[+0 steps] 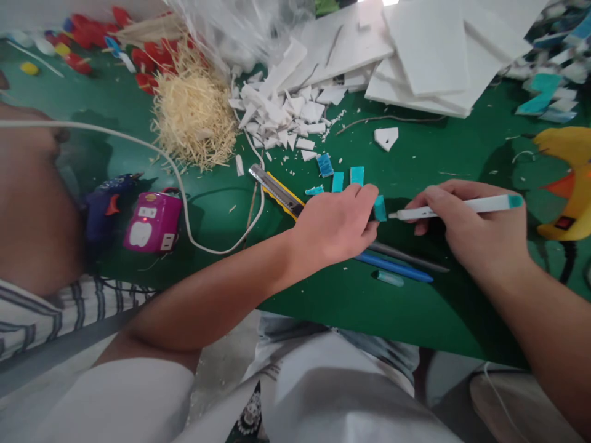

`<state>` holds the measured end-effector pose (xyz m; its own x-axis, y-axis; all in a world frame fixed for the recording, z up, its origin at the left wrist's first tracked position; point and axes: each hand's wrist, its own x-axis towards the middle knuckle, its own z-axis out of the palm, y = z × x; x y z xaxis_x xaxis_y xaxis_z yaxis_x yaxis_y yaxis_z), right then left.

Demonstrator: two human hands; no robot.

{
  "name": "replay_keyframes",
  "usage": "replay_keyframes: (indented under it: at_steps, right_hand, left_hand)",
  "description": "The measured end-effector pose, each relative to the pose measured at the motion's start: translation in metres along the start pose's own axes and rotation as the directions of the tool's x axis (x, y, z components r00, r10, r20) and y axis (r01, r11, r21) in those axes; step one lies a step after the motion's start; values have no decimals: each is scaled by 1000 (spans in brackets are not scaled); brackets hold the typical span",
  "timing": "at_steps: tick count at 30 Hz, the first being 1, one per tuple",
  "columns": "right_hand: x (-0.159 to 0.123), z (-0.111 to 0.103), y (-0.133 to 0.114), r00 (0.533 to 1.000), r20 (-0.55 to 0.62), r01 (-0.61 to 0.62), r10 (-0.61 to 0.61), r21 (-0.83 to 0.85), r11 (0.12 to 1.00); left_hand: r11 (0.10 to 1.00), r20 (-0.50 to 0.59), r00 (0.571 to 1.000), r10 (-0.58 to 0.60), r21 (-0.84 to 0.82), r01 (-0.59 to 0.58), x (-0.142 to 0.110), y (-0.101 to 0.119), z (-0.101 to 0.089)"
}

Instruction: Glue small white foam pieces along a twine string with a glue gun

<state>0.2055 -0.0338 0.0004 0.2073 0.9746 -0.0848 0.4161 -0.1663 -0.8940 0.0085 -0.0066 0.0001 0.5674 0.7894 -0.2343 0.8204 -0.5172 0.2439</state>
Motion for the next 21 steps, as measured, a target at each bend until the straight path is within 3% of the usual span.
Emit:
replay_keyframes:
  at_steps: [5,11,16,21]
  right_hand:
    - [0,1,5,998,-46,54,-53,21,998]
    - [1,0,9,999,25,27,-26,-15,1000]
    - [0,2,9,994,-35,109,-108,37,993]
    - [0,0,12,998,35,50,-50,2,999]
  left_hand:
    - [1000,1,1000,-4,-6,4,0,1,-2]
    - [1000,9,1000,-3,9,3,1,2,-2]
    - [1000,8,1000,-2,12,1,1,2,-2]
    - [1000,20,1000,-8,-3,8,1,1,-1]
